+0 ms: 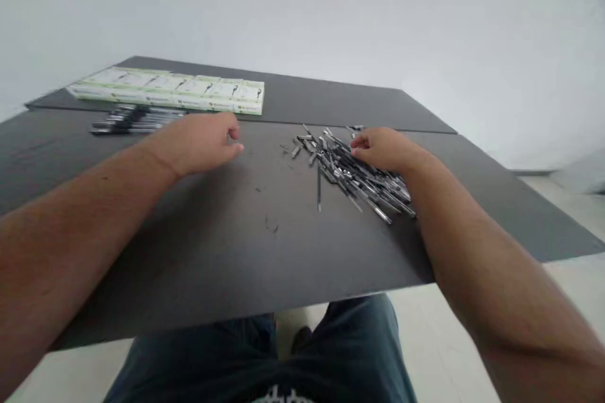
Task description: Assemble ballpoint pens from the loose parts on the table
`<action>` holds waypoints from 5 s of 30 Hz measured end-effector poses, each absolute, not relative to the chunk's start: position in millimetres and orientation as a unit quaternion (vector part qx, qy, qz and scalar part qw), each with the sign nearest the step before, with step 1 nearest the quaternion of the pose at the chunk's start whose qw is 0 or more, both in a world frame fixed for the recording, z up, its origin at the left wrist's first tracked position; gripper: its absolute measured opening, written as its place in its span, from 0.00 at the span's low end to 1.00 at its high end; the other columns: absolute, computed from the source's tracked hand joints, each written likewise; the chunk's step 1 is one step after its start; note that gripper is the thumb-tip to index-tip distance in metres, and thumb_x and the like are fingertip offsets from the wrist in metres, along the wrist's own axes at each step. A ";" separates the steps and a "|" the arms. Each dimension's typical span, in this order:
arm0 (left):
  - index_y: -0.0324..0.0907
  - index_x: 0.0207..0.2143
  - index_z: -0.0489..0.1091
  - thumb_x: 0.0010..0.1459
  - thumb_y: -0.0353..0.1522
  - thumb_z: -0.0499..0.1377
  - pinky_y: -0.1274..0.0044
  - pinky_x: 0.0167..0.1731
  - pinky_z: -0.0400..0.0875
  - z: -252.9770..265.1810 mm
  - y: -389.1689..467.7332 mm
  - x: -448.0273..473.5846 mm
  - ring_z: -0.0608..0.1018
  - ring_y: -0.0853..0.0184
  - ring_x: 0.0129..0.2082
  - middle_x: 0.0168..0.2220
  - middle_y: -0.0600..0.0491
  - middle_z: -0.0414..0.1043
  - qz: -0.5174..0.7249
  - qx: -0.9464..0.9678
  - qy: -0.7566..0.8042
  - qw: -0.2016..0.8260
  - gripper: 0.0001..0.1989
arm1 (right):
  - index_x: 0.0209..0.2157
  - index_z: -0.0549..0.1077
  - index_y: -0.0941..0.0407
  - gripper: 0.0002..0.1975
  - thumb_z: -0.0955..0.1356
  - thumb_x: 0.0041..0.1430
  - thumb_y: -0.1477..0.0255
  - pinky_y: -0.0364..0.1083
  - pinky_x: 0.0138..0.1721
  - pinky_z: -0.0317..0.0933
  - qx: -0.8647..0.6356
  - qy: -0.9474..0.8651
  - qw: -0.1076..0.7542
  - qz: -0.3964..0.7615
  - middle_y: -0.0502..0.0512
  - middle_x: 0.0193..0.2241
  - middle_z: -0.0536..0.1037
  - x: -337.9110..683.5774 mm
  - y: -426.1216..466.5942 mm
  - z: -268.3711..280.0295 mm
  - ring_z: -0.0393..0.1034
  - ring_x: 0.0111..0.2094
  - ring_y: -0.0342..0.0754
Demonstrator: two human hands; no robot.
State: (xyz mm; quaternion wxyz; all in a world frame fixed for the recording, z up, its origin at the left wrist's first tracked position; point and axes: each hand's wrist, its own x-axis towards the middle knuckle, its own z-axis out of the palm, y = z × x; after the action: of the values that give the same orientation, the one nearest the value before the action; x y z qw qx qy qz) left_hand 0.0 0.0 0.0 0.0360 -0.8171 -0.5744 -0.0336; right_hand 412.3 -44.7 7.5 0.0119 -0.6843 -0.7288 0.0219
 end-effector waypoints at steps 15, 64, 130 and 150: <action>0.49 0.61 0.82 0.65 0.52 0.61 0.61 0.54 0.78 -4.7 2.4 -3.1 0.89 0.43 0.52 0.52 0.42 0.89 -0.045 -0.826 -0.561 0.027 0.29 | 0.61 0.90 0.55 0.21 0.74 0.72 0.67 0.48 0.50 0.75 -0.688 -0.726 -0.001 0.025 0.60 0.49 0.94 415.1 -44.2 11.8 0.89 0.47 0.58; 0.48 0.61 0.82 0.65 0.53 0.61 0.61 0.49 0.80 -8.5 4.8 1.4 0.89 0.42 0.50 0.49 0.41 0.90 -0.011 -0.838 -0.545 0.017 0.30 | 0.65 0.88 0.53 0.29 0.74 0.63 0.72 0.50 0.57 0.75 -0.678 -0.734 -0.043 0.013 0.59 0.50 0.93 412.6 -48.9 20.0 0.87 0.49 0.59; 0.45 0.32 0.81 0.77 0.49 0.65 0.64 0.41 0.72 5.2 -96.8 74.9 0.82 0.54 0.39 0.36 0.47 0.83 0.005 -0.978 -0.208 0.013 0.23 | 0.62 0.87 0.55 0.26 0.67 0.69 0.73 0.48 0.31 0.74 -0.496 -0.734 0.427 0.182 0.61 0.53 0.90 392.0 -55.4 7.1 0.88 0.40 0.53; 0.48 0.48 0.76 0.67 0.33 0.63 0.68 0.42 0.75 -13.3 -56.6 59.0 0.87 0.54 0.44 0.44 0.49 0.87 -0.047 -0.885 -0.462 -0.003 0.08 | 0.57 0.78 0.51 0.16 0.70 0.72 0.77 0.50 0.37 0.75 -0.552 -0.727 0.349 0.214 0.54 0.41 0.89 381.4 -56.8 5.4 0.87 0.37 0.52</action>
State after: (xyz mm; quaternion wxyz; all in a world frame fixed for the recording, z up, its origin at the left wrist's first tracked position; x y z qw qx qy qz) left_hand 59.0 -56.6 -13.3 -0.0034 -0.8854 -0.4624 -0.0469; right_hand 381.4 -56.8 5.4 0.3485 -0.5521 -0.7265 0.2142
